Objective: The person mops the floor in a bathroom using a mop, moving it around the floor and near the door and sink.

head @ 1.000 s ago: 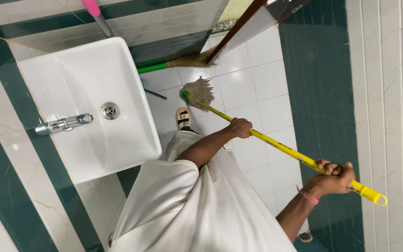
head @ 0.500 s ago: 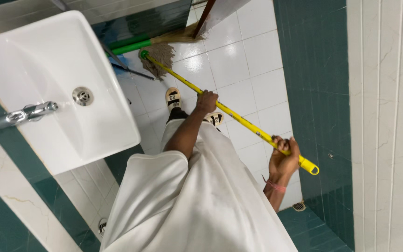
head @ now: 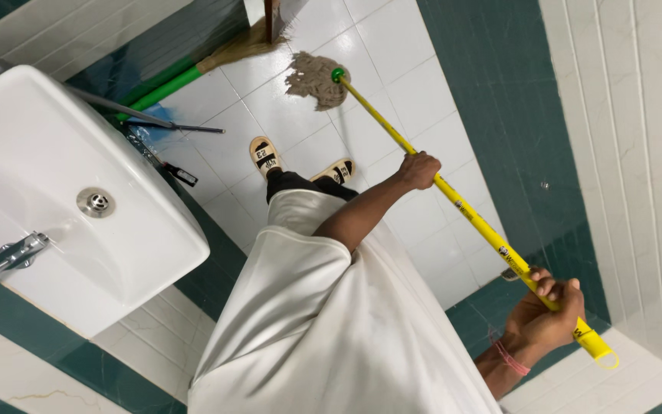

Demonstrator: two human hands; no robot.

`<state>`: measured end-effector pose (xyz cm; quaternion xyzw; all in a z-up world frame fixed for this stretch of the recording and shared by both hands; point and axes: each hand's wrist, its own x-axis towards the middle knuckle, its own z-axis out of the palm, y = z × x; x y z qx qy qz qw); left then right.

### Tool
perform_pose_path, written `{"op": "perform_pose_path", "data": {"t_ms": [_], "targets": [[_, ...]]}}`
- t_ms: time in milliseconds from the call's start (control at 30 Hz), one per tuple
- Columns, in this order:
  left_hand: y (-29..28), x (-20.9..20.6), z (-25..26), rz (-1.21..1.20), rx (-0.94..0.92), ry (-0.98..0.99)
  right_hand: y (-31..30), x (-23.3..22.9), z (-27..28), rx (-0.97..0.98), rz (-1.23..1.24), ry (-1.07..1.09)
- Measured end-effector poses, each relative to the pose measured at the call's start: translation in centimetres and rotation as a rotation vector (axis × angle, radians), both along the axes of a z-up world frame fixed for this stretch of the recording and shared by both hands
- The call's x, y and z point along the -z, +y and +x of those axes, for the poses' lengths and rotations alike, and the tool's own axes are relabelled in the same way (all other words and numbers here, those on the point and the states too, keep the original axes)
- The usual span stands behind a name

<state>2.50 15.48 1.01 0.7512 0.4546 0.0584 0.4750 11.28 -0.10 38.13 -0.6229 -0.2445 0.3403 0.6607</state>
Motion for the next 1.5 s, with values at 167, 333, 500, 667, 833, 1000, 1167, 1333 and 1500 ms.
{"op": "perform_pose_path", "data": {"t_ms": [167,333,500,667,833,1000,1167,1333,1500], "targets": [[-1.2,-1.3,3.0,-0.006,0.11,-0.109,-3.0,-0.8,-1.2,0.031,0.026,-0.242],[-3.2,-1.3,1.8,-0.055,0.238,-0.231,-4.7,0.0,-1.6,0.068,0.074,-0.356],[-5.1,-1.1,-1.9,-0.055,0.326,-0.193,-6.2,1.9,0.9,0.197,0.146,-0.433],[-5.6,-1.5,-7.2,-0.032,0.323,-0.183,-5.8,4.0,-0.3,0.238,0.114,-0.275],[-5.5,0.3,-12.7,-0.13,0.253,-0.04,-2.2,4.8,-3.8,0.185,0.136,-0.332],[-3.4,4.6,-18.4,-0.489,0.004,-0.489,0.4,9.1,-4.0,0.192,0.172,-0.034],[13.0,3.6,-34.3,-0.067,-1.326,-0.363,0.8,13.6,-1.4,0.265,0.126,0.183],[25.7,-2.9,-43.7,0.197,-1.379,-0.511,-0.7,14.1,-0.7,0.127,0.082,0.175],[25.1,-3.6,-46.9,0.243,-1.324,-0.588,-4.6,13.4,2.3,0.203,0.009,0.249]]}}
